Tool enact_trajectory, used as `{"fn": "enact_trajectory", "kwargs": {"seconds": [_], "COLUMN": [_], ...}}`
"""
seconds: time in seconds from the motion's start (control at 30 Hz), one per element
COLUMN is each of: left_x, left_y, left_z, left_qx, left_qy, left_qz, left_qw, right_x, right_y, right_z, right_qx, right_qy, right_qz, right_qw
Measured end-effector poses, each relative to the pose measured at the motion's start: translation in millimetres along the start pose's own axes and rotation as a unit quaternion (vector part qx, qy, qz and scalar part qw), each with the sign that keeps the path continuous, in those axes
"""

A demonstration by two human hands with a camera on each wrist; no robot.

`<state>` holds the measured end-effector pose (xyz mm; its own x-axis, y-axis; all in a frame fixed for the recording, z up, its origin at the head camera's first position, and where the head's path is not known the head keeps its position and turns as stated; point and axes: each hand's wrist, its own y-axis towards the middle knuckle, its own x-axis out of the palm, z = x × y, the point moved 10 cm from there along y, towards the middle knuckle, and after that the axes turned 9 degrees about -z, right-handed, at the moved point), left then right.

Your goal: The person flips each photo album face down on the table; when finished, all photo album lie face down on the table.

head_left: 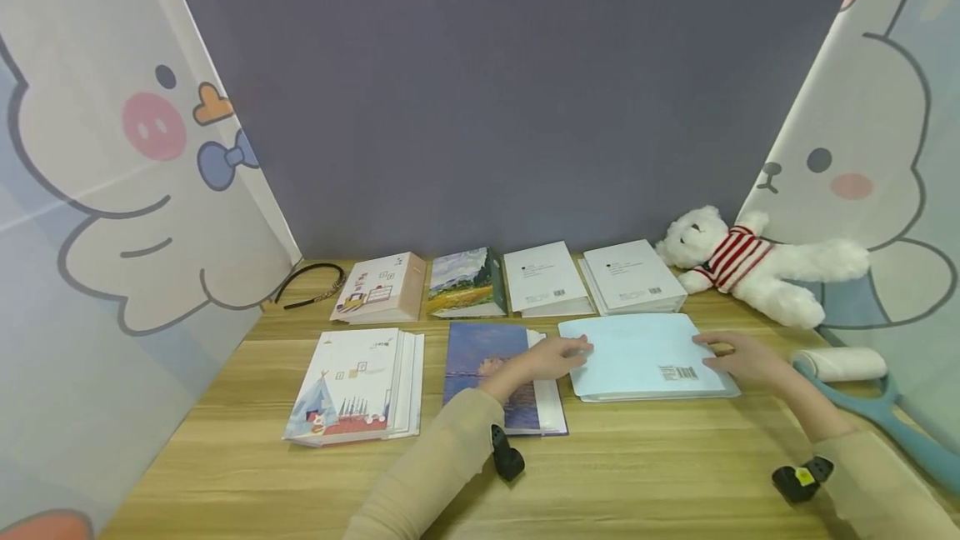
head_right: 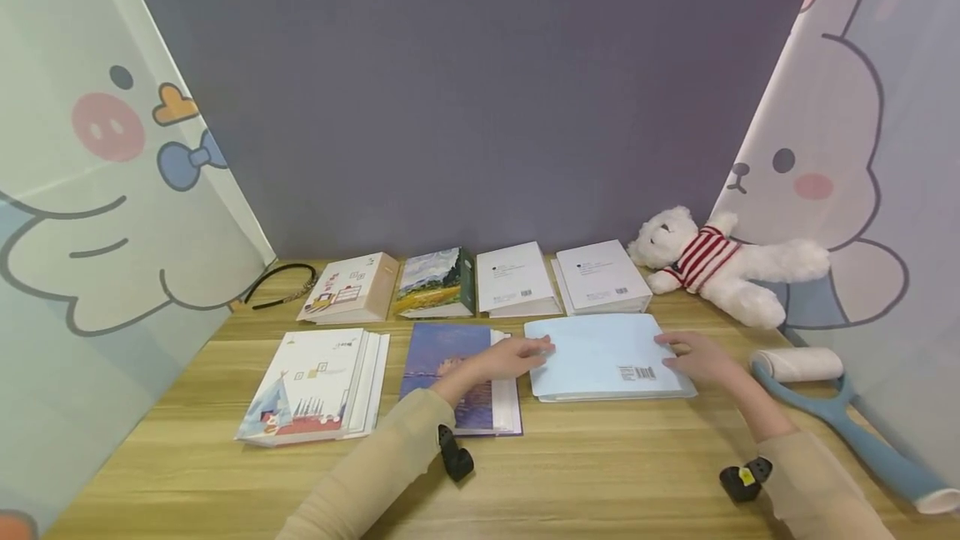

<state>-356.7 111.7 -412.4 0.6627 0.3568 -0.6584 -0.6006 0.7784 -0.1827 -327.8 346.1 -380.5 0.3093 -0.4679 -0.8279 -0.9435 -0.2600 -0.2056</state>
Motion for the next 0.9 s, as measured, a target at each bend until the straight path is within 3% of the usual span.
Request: {"fn": "enact_trajectory", "kwargs": {"seconds": [0.4,0.63,0.9], "left_x": [2.0,-4.5,-11.4], "left_y": [-2.1,-10.3,-36.5], "left_z": [2.1,-1.1,0.7], "left_qx": [0.002,-0.006,0.004], "left_qy": [0.013,0.011,0.031], "left_qz": [-0.01,0.016,0.025], "left_qw": [0.9999,0.9998,0.9992], "right_x": [-4.1,-7.3,-13.6], "right_y": [4.3,16.5,26.6], "right_z": [2.8,-12.0,-59.0], "right_qx": [0.015,0.022,-0.058], "right_qy": [-0.025,-0.061,-0.076], "right_qz": [0.012,0.021,0.119], "right_qw": [0.9995,0.9976,0.9883]}}
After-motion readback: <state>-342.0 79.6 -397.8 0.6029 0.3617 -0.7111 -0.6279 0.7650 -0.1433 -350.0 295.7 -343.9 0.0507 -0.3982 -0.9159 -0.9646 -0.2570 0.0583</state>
